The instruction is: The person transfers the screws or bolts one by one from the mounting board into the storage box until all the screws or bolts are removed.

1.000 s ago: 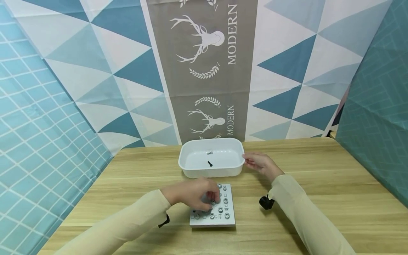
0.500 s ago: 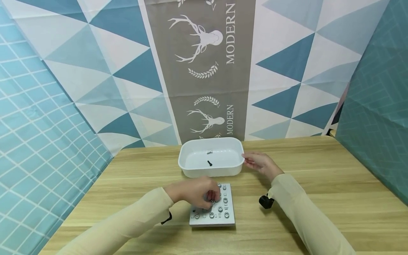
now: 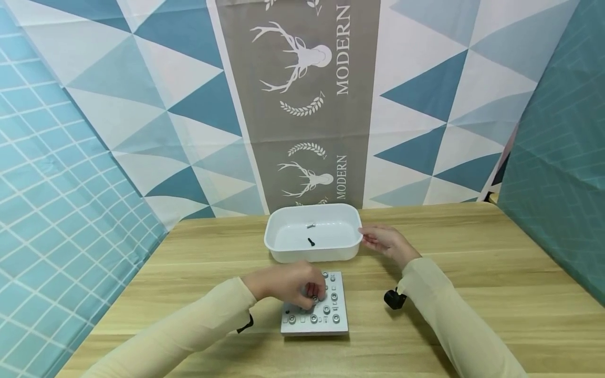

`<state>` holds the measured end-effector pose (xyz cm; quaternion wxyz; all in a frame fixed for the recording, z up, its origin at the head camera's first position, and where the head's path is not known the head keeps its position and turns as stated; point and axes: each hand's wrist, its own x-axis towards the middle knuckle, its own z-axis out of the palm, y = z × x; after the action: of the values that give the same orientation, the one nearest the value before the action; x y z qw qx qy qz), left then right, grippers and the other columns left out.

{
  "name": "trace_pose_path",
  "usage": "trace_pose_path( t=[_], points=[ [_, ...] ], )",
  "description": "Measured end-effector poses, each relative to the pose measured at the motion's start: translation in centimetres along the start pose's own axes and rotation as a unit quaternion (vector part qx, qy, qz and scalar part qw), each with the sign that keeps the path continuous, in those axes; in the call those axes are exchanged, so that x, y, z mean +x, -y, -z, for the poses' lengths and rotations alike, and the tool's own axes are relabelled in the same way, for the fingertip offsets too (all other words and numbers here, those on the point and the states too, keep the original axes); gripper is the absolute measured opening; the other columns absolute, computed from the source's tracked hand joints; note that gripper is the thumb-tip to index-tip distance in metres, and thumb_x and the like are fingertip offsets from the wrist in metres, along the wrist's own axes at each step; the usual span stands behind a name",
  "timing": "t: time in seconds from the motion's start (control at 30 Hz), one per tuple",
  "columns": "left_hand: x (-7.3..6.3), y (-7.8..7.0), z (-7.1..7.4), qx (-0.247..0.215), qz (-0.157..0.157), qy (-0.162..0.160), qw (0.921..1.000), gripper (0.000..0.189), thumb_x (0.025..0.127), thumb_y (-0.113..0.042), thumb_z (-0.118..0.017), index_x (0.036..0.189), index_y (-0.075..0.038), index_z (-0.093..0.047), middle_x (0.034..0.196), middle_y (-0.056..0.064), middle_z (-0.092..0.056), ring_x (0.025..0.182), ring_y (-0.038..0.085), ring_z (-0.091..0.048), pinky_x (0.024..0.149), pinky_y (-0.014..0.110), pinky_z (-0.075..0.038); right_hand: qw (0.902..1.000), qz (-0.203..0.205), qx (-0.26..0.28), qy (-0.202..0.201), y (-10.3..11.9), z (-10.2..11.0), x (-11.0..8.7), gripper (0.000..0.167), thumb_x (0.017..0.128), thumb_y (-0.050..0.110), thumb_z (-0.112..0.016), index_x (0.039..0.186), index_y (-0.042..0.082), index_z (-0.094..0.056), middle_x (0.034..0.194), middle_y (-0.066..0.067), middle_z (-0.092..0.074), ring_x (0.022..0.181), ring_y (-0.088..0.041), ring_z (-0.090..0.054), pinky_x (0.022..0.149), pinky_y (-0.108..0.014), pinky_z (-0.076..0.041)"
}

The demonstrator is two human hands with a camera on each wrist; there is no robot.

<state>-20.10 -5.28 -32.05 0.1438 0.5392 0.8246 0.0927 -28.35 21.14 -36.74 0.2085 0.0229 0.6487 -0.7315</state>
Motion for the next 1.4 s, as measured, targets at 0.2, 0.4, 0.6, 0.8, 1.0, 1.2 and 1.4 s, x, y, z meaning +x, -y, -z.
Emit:
trace_pose_path(
  t=[0.2, 0.4, 0.6, 0.8, 1.0, 1.2, 1.4],
  points=[
    [-0.1, 0.1, 0.3, -0.014, -0.004, -0.006, 0.9999, 0.013, 0.077, -0.007, -0.07, 0.089, -0.009, -0.07, 0.079, -0.003, -0.067, 0.068, -0.004, -0.052, 0.063, 0.002, -0.041, 0.9999, 0.004, 0.016, 0.0, 0.0, 0.0, 0.0, 0.007, 0.095, 0.007, -0.054, 0.094, 0.01, -0.06, 0.078, 0.006, -0.065, 0.072, -0.001, -0.061, 0.071, -0.011, -0.052],
    [-0.4, 0.1, 0.8, -0.037, -0.009, -0.017, 0.9991, 0.011, 0.076, -0.005, -0.069, 0.087, -0.008, -0.068, 0.078, 0.0, -0.067, 0.067, -0.003, -0.051, 0.062, 0.004, -0.041, 0.9999, 0.001, 0.01, 0.004, -0.1, -0.1, 0.0, 0.007, 0.096, 0.007, -0.052, 0.095, 0.009, -0.059, 0.078, 0.007, -0.065, 0.072, -0.001, -0.061, 0.072, -0.012, -0.053],
    [-0.7, 0.1, 1.1, -0.059, -0.008, -0.027, 0.9979, 0.011, 0.074, -0.006, -0.069, 0.085, -0.007, -0.066, 0.076, 0.001, -0.066, 0.066, -0.003, -0.051, 0.062, 0.005, -0.042, 1.0, -0.002, 0.005, 0.001, -0.1, 0.0, 0.1, 0.013, 0.096, 0.007, -0.052, 0.108, 0.001, -0.054, 0.078, 0.006, -0.064, 0.073, -0.001, -0.06, 0.072, -0.012, -0.053],
    [-0.8, 0.1, 1.2, -0.062, -0.006, -0.033, 0.9975, 0.011, 0.074, -0.007, -0.07, 0.084, -0.008, -0.065, 0.076, 0.002, -0.066, 0.066, -0.001, -0.052, 0.062, 0.006, -0.042, 1.0, -0.004, -0.003, -0.002, 0.0, -0.1, 0.0, 0.019, 0.096, 0.008, -0.053, 0.113, -0.001, -0.051, 0.079, 0.007, -0.063, 0.073, 0.0, -0.06, 0.073, -0.012, -0.053],
    [-0.8, 0.3, 1.1, -0.073, 0.004, -0.036, 0.9966, 0.01, 0.073, -0.008, -0.068, 0.082, -0.009, -0.064, 0.074, 0.0, -0.064, 0.065, -0.001, -0.051, 0.061, 0.007, -0.042, 1.0, -0.001, -0.005, -0.001, -0.1, -0.1, 0.1, 0.018, 0.096, 0.009, -0.053, 0.111, 0.0, -0.051, 0.079, 0.007, -0.063, 0.072, 0.0, -0.06, 0.072, -0.012, -0.053],
    [-0.8, 0.7, 1.1, -0.088, 0.024, -0.037, 0.9951, 0.009, 0.073, -0.008, -0.068, 0.08, -0.009, -0.063, 0.075, 0.001, -0.064, 0.065, -0.001, -0.051, 0.062, 0.008, -0.044, 1.0, 0.001, 0.002, 0.003, -0.2, -0.1, 0.2, 0.018, 0.096, 0.007, -0.053, 0.111, -0.002, -0.052, 0.077, 0.006, -0.063, 0.071, -0.001, -0.06, 0.071, -0.012, -0.052],
    [-0.9, 0.8, 1.4, -0.097, 0.027, -0.036, 0.9943, 0.009, 0.074, -0.007, -0.07, 0.08, -0.007, -0.063, 0.074, 0.0, -0.062, 0.064, 0.0, -0.051, 0.061, 0.009, -0.043, 0.9999, 0.002, 0.012, 0.002, -0.2, 0.0, 0.1, 0.007, 0.095, 0.006, -0.053, 0.098, 0.006, -0.059, 0.076, 0.006, -0.064, 0.071, -0.001, -0.06, 0.071, -0.012, -0.052]
  ],
)
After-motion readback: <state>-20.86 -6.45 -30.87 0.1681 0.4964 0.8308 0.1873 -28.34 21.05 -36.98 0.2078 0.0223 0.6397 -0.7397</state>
